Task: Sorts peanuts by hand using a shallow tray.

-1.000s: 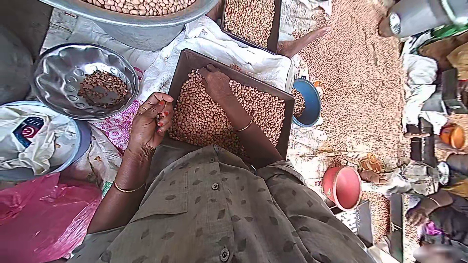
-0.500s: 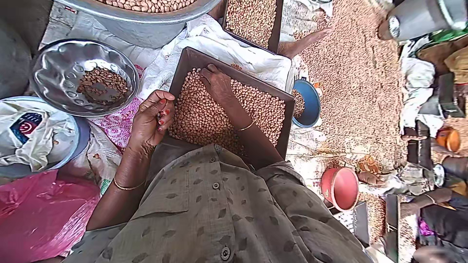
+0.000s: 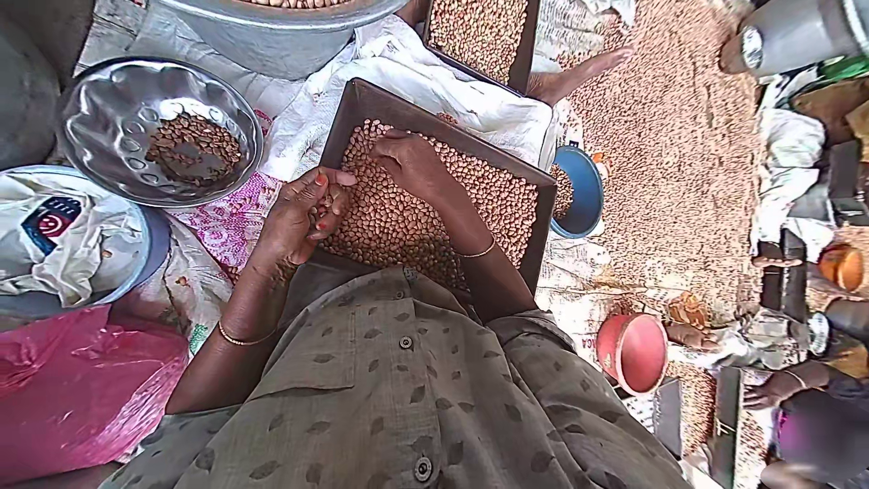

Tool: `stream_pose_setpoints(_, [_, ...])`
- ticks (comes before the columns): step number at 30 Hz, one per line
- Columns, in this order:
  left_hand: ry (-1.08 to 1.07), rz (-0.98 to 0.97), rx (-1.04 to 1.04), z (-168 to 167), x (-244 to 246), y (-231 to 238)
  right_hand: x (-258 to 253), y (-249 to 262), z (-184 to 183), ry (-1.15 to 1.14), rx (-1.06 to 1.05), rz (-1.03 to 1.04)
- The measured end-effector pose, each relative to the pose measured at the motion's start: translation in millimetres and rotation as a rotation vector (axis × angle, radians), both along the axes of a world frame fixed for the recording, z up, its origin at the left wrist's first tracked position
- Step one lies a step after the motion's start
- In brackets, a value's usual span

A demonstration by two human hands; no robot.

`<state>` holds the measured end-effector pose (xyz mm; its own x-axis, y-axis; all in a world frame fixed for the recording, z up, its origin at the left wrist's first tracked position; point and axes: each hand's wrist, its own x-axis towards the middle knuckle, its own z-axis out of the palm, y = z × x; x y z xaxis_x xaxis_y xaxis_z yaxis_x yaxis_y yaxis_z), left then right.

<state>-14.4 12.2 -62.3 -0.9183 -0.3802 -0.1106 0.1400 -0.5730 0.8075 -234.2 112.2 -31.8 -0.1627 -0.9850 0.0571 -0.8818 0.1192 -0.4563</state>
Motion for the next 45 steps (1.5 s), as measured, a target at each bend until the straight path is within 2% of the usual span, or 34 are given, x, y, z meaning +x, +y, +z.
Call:
stream_pose_setpoints(2, [0.078, 0.027, 0.074, 0, 4, -2, -7, -1, -20, 0.101, 0.141, -0.063])
stream_pose_setpoints(4, [0.116, 0.052, 0.126, -1, 5, -4, -6, -3, -23, 0.123, 0.187, -0.088])
stream_pose_setpoints(9, [0.151, 0.068, 0.151, -3, 4, -5, -5, -4, -26, 0.149, 0.127, -0.049])
stream_pose_setpoints(13, [0.146, 0.067, 0.138, -3, 4, -4, -22, 2, -27, -0.034, -0.064, -0.054])
stream_pose_setpoints(17, [0.147, 0.035, 0.098, -4, 3, -3, -38, 18, -3, -0.233, -0.182, -0.208])
stream_pose_setpoints(20, [0.116, 0.013, 0.047, -3, 2, -3, -42, 35, 15, -0.352, -0.255, -0.240])
stream_pose_setpoints(24, [0.068, -0.004, -0.004, -2, 0, -2, -38, 58, 25, -0.300, -0.401, -0.244])
stream_pose_setpoints(26, [-0.030, -0.027, -0.065, -2, -2, -1, -30, 66, 29, -0.295, -0.464, -0.262])
stream_pose_setpoints(29, [-0.189, -0.151, -0.126, 2, -7, 3, 3, 64, 42, -0.463, -0.541, -0.140])
stream_pose_setpoints(31, [-0.218, -0.207, -0.128, 7, -9, 7, 26, 56, 48, -0.592, -0.502, -0.006])
stream_pose_setpoints(33, [-0.198, -0.256, -0.100, 7, -8, 8, 31, 47, 42, -0.624, -0.445, 0.028])
stream_pose_setpoints(36, [-0.104, -0.317, -0.004, 1, -5, 1, 15, 34, 20, -0.480, -0.301, -0.105])
stream_pose_setpoints(40, [0.008, -0.194, 0.209, -2, -5, -5, 8, 21, -26, -0.072, -0.021, -0.179])
stream_pose_setpoints(43, [0.026, -0.131, 0.239, -2, -6, -5, 16, 16, -32, 0.044, 0.124, -0.219])
stream_pose_setpoints(45, [0.040, -0.128, 0.237, -2, -6, -5, 19, 15, -33, 0.072, 0.122, -0.230])
